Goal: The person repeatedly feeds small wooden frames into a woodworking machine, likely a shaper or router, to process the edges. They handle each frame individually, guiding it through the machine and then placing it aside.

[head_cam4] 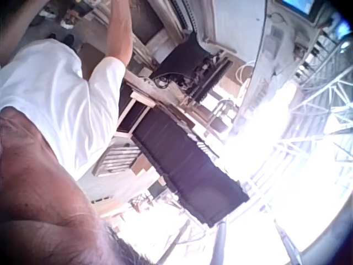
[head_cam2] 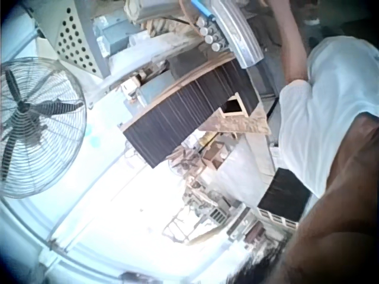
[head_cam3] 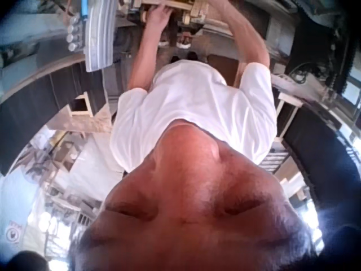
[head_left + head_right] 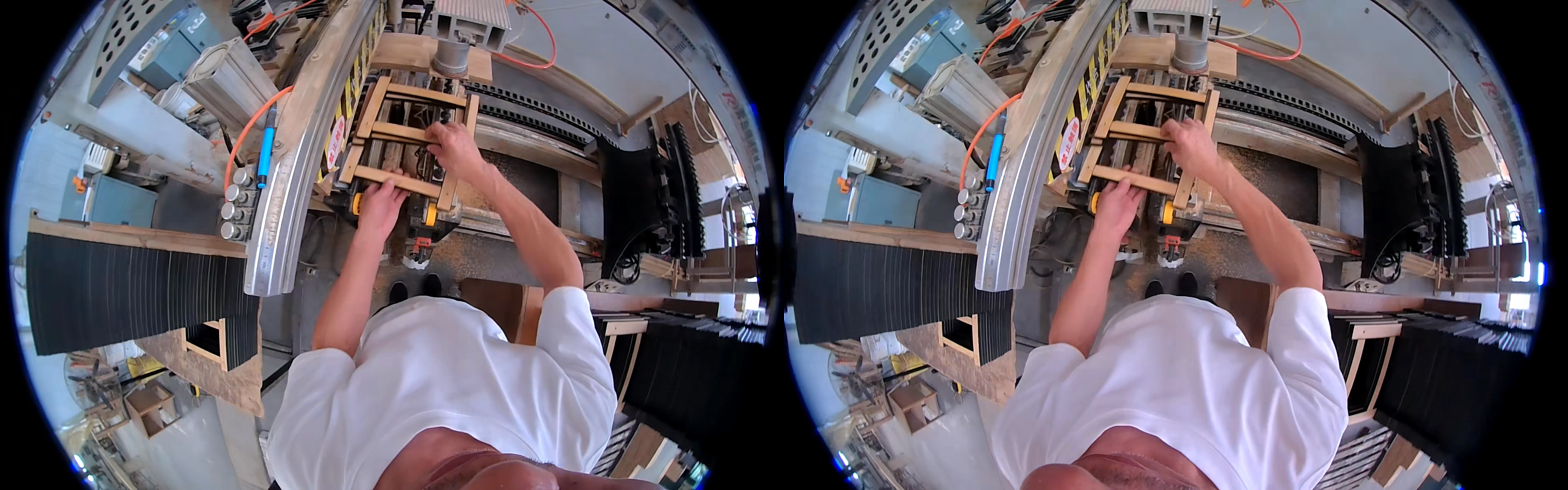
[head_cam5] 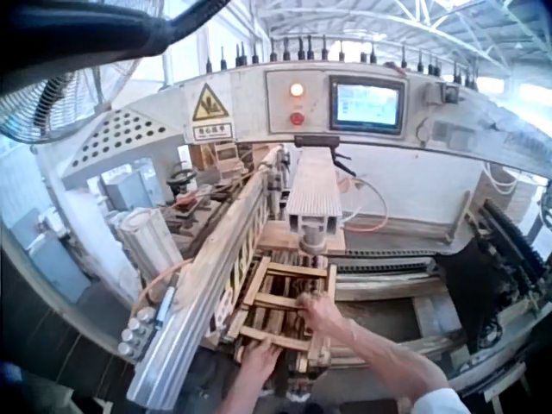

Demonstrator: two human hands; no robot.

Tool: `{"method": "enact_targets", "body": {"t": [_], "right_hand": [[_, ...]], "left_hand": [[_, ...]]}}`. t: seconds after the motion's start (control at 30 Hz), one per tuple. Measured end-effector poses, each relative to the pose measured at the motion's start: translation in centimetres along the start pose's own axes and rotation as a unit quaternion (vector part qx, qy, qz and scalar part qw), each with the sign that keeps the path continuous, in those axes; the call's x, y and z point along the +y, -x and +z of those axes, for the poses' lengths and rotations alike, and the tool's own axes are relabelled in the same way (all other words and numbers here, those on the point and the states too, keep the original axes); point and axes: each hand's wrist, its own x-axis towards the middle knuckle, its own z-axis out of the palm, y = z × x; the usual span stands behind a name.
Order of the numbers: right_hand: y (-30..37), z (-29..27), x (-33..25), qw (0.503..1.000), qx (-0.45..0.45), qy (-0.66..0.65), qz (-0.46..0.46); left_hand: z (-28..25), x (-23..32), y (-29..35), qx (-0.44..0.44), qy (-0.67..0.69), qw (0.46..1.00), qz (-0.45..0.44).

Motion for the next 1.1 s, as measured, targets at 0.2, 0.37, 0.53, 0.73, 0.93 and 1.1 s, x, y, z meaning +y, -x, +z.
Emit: {"method": "enact_targets", "body": {"t": [0.2, 0.37, 0.53, 0.73, 0.93, 1.1], "right_hand": [[-4.4, 1.9, 6.1, 1.000, 0.001, 0.009, 0.030], [-6.0, 1.6, 7.3, 0.998, -0.024, -0.052, 0.032], [-7.3, 2.4, 6.5, 0.993, -0.050, -0.091, 0.051], [-7.8, 3.3, 6.8, 0.997, -0.045, -0.062, 0.021], [-8.4, 3.6, 5.9, 0.998, -0.064, -0.002, 0.025], [-8.2, 3.8, 5.8, 0.997, -0.053, -0.023, 0.049]], "left_hand": [[-1.5, -0.5, 9.3, 0.007, 0.009, 1.000, 0.019], [-3.0, -1.5, 16.6, 0.051, 0.012, 0.997, 0.054], [-3.4, -1.9, 20.6, 0.072, 0.023, 0.996, 0.045], [-5.5, -1.2, 23.0, 0.090, 0.008, 0.996, 0.014], [-8.8, -0.2, 25.8, 0.107, -0.004, 0.994, -0.007], [-11.5, 0.6, 26.9, 0.135, 0.016, 0.990, -0.026]]}}
